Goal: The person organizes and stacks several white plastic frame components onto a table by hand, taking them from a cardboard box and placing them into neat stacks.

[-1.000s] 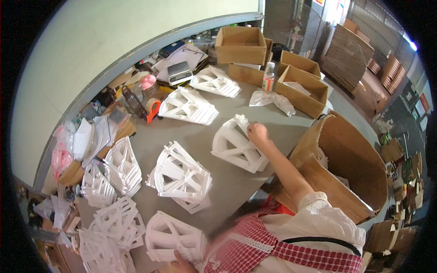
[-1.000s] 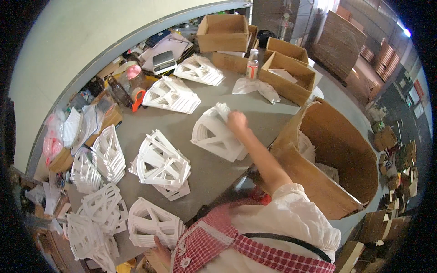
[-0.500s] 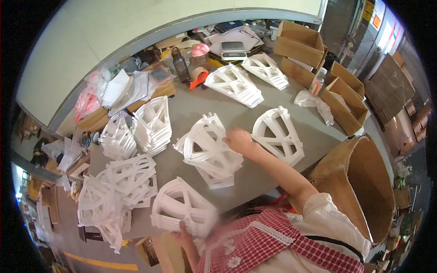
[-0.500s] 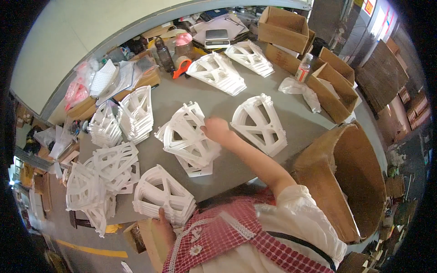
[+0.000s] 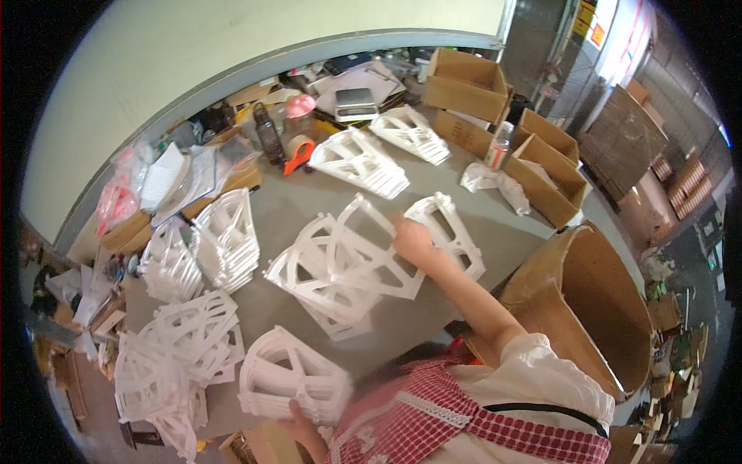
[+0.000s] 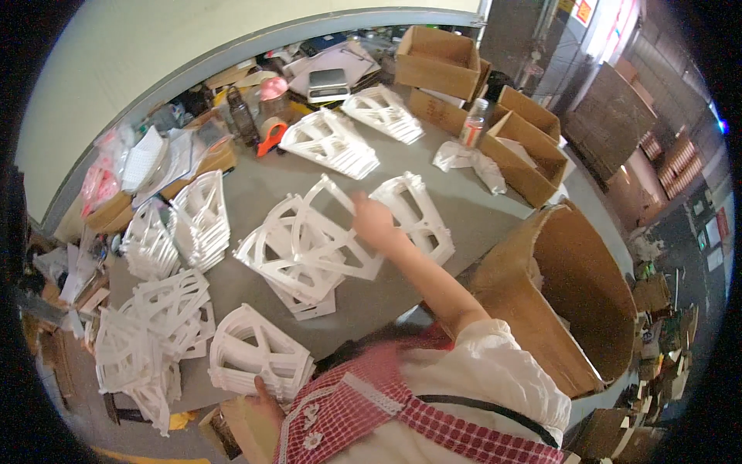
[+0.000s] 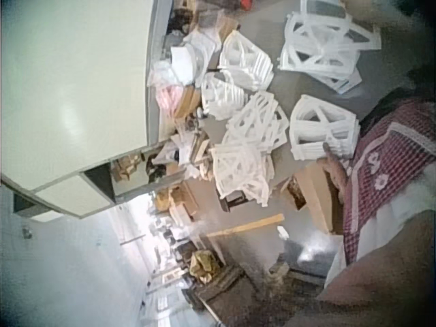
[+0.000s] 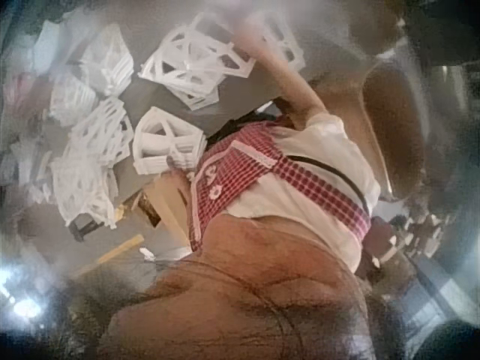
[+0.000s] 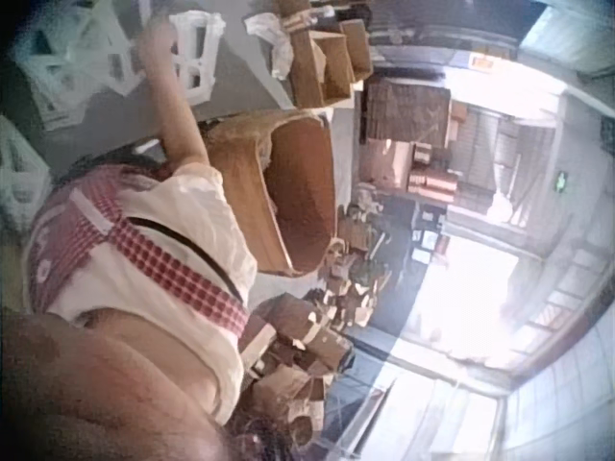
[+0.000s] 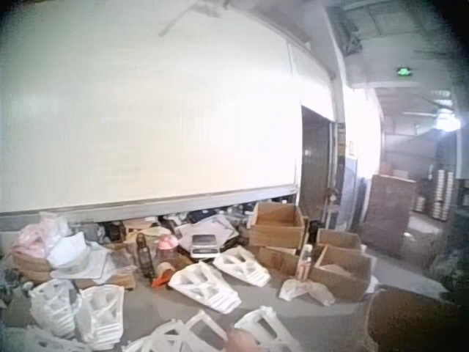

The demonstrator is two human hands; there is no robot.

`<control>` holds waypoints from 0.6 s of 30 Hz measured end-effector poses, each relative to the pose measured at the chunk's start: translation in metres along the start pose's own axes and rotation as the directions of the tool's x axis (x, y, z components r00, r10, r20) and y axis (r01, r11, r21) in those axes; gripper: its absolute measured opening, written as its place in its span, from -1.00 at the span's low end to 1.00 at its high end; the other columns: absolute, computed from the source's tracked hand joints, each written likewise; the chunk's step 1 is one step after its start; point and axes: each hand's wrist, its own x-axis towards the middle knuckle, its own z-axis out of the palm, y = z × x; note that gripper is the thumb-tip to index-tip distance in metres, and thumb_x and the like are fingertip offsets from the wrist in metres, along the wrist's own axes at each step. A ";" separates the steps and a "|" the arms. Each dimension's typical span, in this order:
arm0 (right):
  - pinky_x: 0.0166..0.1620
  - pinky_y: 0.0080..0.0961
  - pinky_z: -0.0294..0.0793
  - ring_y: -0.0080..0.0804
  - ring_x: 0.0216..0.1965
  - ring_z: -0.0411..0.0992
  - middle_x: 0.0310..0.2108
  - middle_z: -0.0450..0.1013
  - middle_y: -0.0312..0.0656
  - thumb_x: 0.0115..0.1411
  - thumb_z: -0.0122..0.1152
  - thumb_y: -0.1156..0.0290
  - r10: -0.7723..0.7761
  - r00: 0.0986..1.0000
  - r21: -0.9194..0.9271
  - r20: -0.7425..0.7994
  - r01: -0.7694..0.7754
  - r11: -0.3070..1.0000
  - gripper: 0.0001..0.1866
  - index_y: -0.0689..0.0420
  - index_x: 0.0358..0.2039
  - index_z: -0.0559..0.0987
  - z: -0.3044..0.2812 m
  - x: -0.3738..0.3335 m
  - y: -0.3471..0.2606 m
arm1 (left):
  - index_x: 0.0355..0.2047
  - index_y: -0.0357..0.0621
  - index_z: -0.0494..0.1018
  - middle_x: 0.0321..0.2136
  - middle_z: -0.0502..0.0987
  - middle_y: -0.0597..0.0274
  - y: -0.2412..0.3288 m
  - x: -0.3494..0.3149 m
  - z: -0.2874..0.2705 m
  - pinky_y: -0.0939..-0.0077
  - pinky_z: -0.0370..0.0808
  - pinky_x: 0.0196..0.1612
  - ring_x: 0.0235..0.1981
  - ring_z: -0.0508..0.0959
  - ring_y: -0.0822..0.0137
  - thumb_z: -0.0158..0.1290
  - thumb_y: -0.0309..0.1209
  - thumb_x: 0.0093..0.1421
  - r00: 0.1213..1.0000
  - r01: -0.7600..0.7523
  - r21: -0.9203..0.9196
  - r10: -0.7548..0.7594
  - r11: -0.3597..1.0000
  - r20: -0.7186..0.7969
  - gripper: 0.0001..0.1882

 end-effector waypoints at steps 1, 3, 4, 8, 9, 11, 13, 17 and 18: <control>-0.20 -0.09 0.49 0.04 -0.25 0.52 -0.39 0.54 0.06 0.06 0.04 0.48 0.026 0.996 0.032 -0.083 -0.023 0.999 -0.63 0.14 -0.06 0.43 -0.007 -0.004 0.021 | 0.02 -0.64 0.20 -0.04 0.42 -0.36 -0.001 0.001 0.001 0.23 0.50 -0.06 -0.11 0.50 0.03 0.20 -0.19 0.21 1.000 0.016 -0.044 -0.015 0.999 0.013 -0.30; -0.17 -0.08 0.47 0.03 -0.24 0.52 -0.35 0.54 0.05 0.08 -0.04 0.51 0.224 0.974 0.005 -0.024 -0.224 0.974 -0.64 0.08 -0.06 0.45 -0.030 -0.010 0.045 | 0.02 -0.63 0.19 -0.03 0.41 -0.35 -0.002 0.001 0.001 0.24 0.50 -0.05 -0.10 0.50 0.04 0.19 -0.18 0.21 0.998 0.056 -0.129 -0.055 0.990 0.016 -0.30; -0.13 -0.10 0.47 0.02 -0.21 0.52 -0.30 0.54 0.05 0.09 -0.03 0.51 0.259 0.963 -0.024 -0.078 -0.261 0.965 -0.67 0.09 -0.10 0.49 -0.036 -0.016 0.069 | 0.04 -0.60 0.19 -0.01 0.41 -0.31 0.024 -0.012 0.001 0.26 0.50 -0.04 -0.09 0.50 0.07 0.18 -0.20 0.23 0.993 0.036 -0.149 -0.018 0.988 0.119 -0.33; -0.09 -0.13 0.46 0.01 -0.15 0.50 -0.24 0.52 0.04 0.08 -0.01 0.53 0.325 0.937 -0.190 -0.130 -0.345 0.919 -0.73 0.13 -0.19 0.53 -0.045 -0.037 0.110 | 0.08 -0.54 0.28 -0.04 0.49 -0.24 0.010 -0.002 0.001 0.27 0.52 -0.09 -0.10 0.55 0.09 0.13 0.03 0.21 0.998 -0.001 -0.030 0.003 1.000 0.068 -0.22; -0.08 -0.14 0.46 0.00 -0.13 0.49 -0.22 0.51 0.04 0.07 0.00 0.53 0.322 0.939 -0.221 -0.123 -0.342 0.913 -0.75 0.14 -0.22 0.53 -0.044 -0.040 0.116 | 0.09 -0.54 0.27 -0.03 0.49 -0.24 0.005 -0.001 0.004 0.28 0.52 -0.09 -0.09 0.55 0.08 0.12 0.04 0.22 0.997 -0.012 -0.057 0.016 0.998 0.070 -0.21; -0.06 -0.13 0.45 0.00 -0.10 0.46 -0.20 0.49 0.06 0.04 0.02 0.55 0.262 0.955 -0.282 -0.141 -0.292 0.914 -0.76 0.16 -0.25 0.53 -0.041 -0.041 0.112 | 0.10 -0.54 0.25 -0.02 0.47 -0.25 -0.002 -0.003 0.000 0.29 0.52 -0.09 -0.09 0.54 0.08 0.12 0.04 0.22 0.998 -0.032 -0.104 0.037 0.994 0.050 -0.20; -0.05 -0.12 0.44 0.00 -0.08 0.43 -0.19 0.47 0.07 0.02 0.04 0.56 0.144 0.970 -0.352 -0.194 -0.206 0.913 -0.77 0.18 -0.27 0.53 -0.040 -0.042 0.104 | 0.10 -0.55 0.22 0.02 0.42 -0.25 -0.006 0.002 0.002 0.28 0.50 -0.04 -0.07 0.51 0.09 0.17 -0.17 0.22 0.999 0.001 -0.239 0.011 0.971 0.048 -0.31; -0.06 -0.12 0.42 0.01 -0.08 0.40 -0.18 0.45 0.08 -0.02 0.06 0.58 -0.051 0.953 -0.327 -0.300 -0.052 0.944 -0.75 0.18 -0.27 0.56 -0.044 -0.029 0.074 | 0.10 -0.56 0.21 0.05 0.39 -0.25 0.006 0.000 -0.005 0.27 0.45 0.03 -0.03 0.46 0.09 0.21 -0.29 0.21 0.996 0.039 -0.093 -0.031 0.995 0.078 -0.34; -0.05 -0.14 0.42 0.02 -0.09 0.39 -0.17 0.44 0.06 -0.03 0.06 0.58 -0.093 0.956 -0.235 -0.278 0.026 0.972 -0.73 0.17 -0.27 0.58 -0.042 -0.025 0.055 | 0.10 -0.56 0.21 0.05 0.39 -0.25 0.011 -0.001 -0.007 0.27 0.44 0.05 -0.02 0.45 0.09 0.21 -0.28 0.21 0.995 0.050 -0.056 -0.045 0.997 0.085 -0.34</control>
